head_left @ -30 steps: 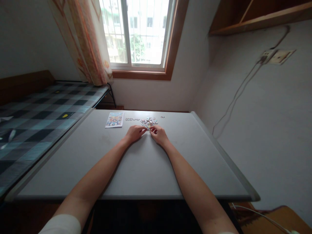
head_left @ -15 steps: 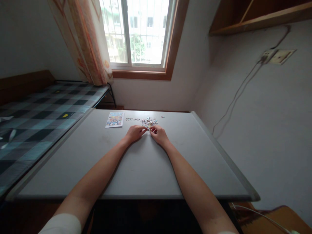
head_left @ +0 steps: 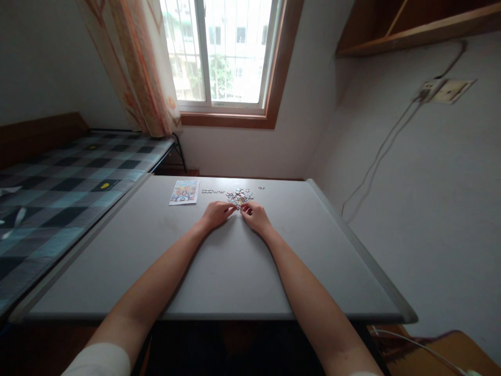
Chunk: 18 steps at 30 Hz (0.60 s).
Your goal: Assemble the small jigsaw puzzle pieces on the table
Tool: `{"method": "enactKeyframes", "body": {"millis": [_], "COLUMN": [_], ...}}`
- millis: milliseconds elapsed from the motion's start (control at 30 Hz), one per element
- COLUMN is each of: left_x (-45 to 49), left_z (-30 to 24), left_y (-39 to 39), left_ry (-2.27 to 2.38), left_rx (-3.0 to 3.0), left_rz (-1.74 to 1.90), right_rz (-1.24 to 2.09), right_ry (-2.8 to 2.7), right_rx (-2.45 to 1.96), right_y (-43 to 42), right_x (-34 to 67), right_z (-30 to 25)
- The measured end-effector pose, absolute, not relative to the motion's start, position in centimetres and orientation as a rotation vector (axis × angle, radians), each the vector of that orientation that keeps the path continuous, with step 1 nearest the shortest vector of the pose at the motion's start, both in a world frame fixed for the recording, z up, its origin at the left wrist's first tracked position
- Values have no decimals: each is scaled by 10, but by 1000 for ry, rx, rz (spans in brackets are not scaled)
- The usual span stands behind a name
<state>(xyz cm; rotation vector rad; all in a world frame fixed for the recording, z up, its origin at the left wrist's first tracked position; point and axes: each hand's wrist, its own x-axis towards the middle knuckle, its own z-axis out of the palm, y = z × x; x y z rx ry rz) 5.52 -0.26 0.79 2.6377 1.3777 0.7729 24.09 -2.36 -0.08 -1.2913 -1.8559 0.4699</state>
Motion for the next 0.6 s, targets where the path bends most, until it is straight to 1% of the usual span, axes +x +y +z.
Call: {"method": "enactKeyframes", "body": {"millis": [600], "left_x": [54], "left_z": [7], "left_y": [-2], "left_ry": [1332], "left_rx": [2658], "left_rz": [798], "right_rz": [470], "right_ry": [-1862], "right_rx": [-1288], "right_y": [-22], "right_x": [241], "right_z": [-1]}}
